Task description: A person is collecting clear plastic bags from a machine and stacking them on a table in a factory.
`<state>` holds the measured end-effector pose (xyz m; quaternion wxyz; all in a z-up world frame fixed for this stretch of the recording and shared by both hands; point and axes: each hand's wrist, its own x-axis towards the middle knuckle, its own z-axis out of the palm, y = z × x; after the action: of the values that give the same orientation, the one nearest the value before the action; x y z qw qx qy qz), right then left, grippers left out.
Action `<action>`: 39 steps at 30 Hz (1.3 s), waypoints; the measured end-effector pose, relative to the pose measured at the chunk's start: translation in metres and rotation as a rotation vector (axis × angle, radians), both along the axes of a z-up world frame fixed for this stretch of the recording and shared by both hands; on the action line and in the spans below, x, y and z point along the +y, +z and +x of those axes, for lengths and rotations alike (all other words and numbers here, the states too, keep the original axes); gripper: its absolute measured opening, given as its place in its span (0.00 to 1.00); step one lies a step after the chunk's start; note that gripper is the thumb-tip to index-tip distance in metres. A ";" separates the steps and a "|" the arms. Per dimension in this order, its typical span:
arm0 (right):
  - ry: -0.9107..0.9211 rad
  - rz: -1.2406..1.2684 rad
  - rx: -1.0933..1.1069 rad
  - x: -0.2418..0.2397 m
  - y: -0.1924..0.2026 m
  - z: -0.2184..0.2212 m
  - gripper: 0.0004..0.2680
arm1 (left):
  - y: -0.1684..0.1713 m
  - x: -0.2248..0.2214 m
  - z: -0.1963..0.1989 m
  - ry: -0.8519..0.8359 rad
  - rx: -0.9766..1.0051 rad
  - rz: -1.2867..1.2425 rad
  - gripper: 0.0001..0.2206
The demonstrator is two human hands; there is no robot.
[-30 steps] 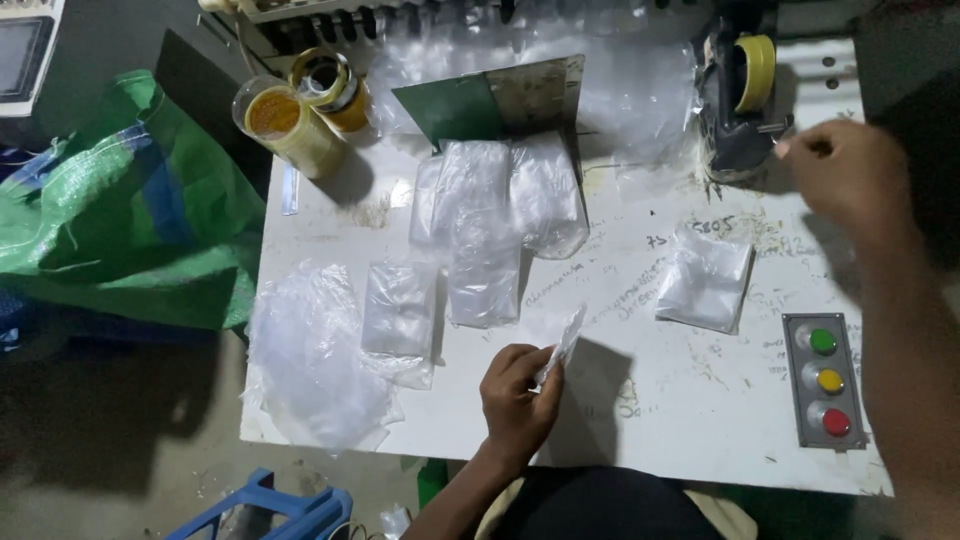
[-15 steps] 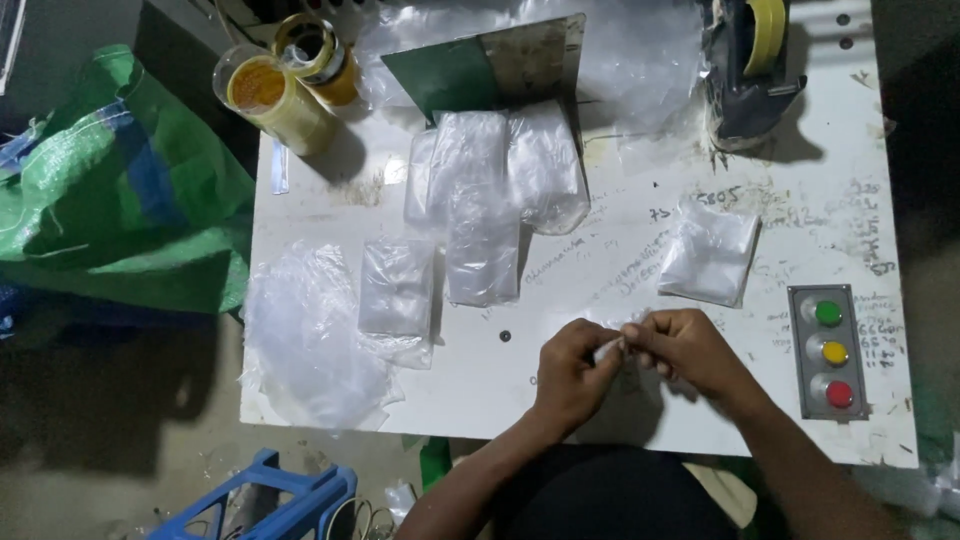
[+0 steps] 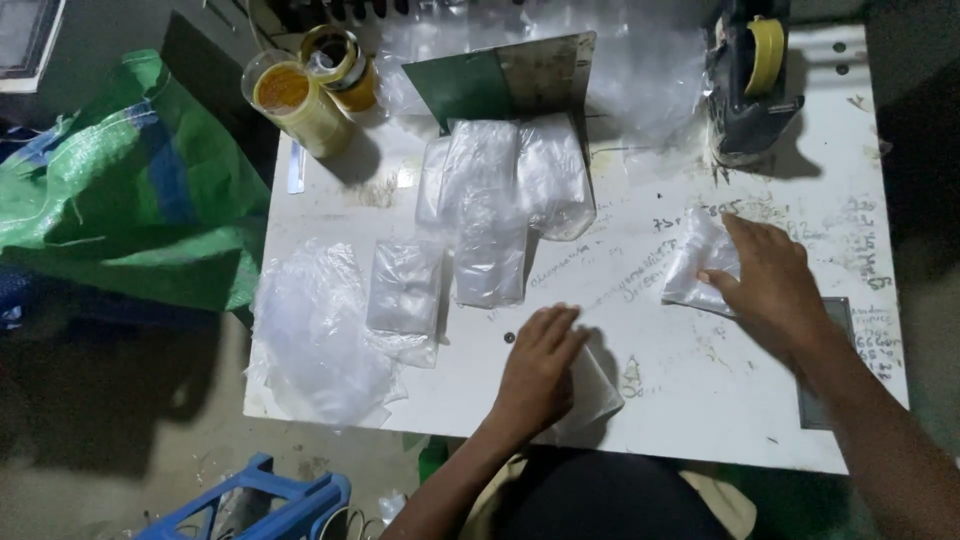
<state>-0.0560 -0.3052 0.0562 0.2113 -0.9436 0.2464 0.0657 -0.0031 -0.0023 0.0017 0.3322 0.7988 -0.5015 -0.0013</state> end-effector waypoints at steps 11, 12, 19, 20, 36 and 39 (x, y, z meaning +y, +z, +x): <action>-0.691 0.655 -0.093 0.056 0.043 -0.052 0.23 | -0.011 0.002 -0.005 0.142 0.323 0.362 0.08; -0.733 0.685 -0.240 0.063 0.038 -0.060 0.20 | -0.005 0.004 -0.005 0.282 0.604 0.345 0.10; 0.213 0.030 -0.882 0.117 -0.079 -0.090 0.20 | -0.005 -0.005 -0.025 0.363 1.626 -0.425 0.29; 0.371 0.039 -0.662 0.125 -0.077 -0.086 0.29 | -0.002 -0.007 -0.027 0.325 1.728 -0.501 0.25; -0.202 1.075 -0.024 0.153 -0.074 -0.075 0.26 | 0.020 0.006 -0.045 0.514 1.518 -0.381 0.26; -0.064 1.132 -0.096 0.138 -0.086 -0.073 0.24 | -0.014 0.027 -0.018 0.615 1.352 -0.468 0.23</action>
<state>-0.1291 -0.1674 -0.0303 0.6970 -0.6772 0.1913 0.1379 -0.0216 0.0242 -0.0120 0.7112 0.6369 0.0670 -0.2898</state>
